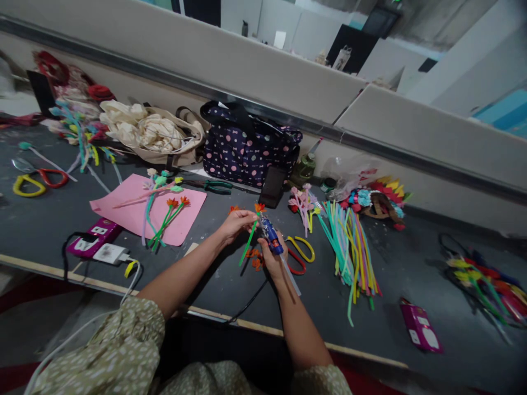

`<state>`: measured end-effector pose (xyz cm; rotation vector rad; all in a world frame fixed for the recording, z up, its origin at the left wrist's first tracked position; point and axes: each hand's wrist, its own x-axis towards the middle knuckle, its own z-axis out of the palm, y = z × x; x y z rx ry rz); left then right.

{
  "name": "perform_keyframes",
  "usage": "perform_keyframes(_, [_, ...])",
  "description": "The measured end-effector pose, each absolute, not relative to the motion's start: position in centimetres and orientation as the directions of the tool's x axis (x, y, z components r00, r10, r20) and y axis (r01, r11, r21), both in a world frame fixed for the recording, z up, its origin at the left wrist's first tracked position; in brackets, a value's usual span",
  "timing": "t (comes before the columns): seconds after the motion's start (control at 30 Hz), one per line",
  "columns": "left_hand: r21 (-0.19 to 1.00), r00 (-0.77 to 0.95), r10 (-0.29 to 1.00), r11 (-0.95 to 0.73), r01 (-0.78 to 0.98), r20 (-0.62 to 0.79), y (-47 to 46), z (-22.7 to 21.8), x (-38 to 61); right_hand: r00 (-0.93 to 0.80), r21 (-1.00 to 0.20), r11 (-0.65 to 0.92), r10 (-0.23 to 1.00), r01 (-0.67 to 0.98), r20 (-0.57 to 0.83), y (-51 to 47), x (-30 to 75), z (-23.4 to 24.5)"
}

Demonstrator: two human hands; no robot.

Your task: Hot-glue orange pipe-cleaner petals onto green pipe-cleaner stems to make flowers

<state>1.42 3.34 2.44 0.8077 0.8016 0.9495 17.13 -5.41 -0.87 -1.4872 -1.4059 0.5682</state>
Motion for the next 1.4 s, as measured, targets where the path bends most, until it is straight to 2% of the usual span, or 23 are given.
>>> perform_keyframes(0.6, [0.911, 0.304, 0.942, 0.246, -0.332, -0.143, 3.6, 2.2, 1.1, 0.168, -0.862, 0.119, 0.959, 0.493, 0.228, -5.3, 17.2, -0.6])
perform_keyframes(0.7, [0.89, 0.275, 0.947, 0.263, -0.373, -0.165, 3.9, 2.4, 0.7, 0.162, -0.847, 0.113, 0.96, 0.519, 0.228, -5.2, 17.5, -0.3])
perform_keyframes(0.83, [0.838, 0.213, 0.955, 0.286, -0.464, -0.208, 4.8, 2.3, -0.2, 0.275, -0.869, 0.022, 0.944, 0.494, 0.18, -4.7, 18.5, 0.1])
perform_keyframes(0.93, [0.776, 0.208, 0.946, 0.324, -0.541, -0.25, 5.4, 2.1, -0.5, 0.288, -0.851, -0.017, 0.944, 0.525, 0.158, -4.2, 19.3, 0.3])
perform_keyframes(1.03, [0.726, 0.204, 0.928, 0.371, -0.579, -0.311, 5.7, 2.1, -0.6, 0.202, -0.821, -0.029, 0.974, 0.57, 0.106, -3.9, 19.6, 0.3])
perform_keyframes(1.13, [0.688, 0.209, 0.912, 0.405, -0.603, -0.353, 5.8, 2.1, -0.5, 0.037, -0.79, 0.038, 0.996, 0.612, 0.077, -4.1, 19.5, 0.3])
perform_keyframes(1.23, [0.686, 0.202, 0.916, 0.394, -0.612, -0.346, 5.8, 1.9, -0.5, -0.105, -0.752, 0.121, 0.992, 0.648, 0.07, -4.4, 19.6, 0.4])
perform_keyframes(1.4, [0.711, 0.166, 0.94, 0.335, -0.618, -0.299, 5.8, 1.5, -0.6, -0.241, -0.713, 0.2, 0.97, 0.673, 0.045, -4.3, 20.2, -0.1])
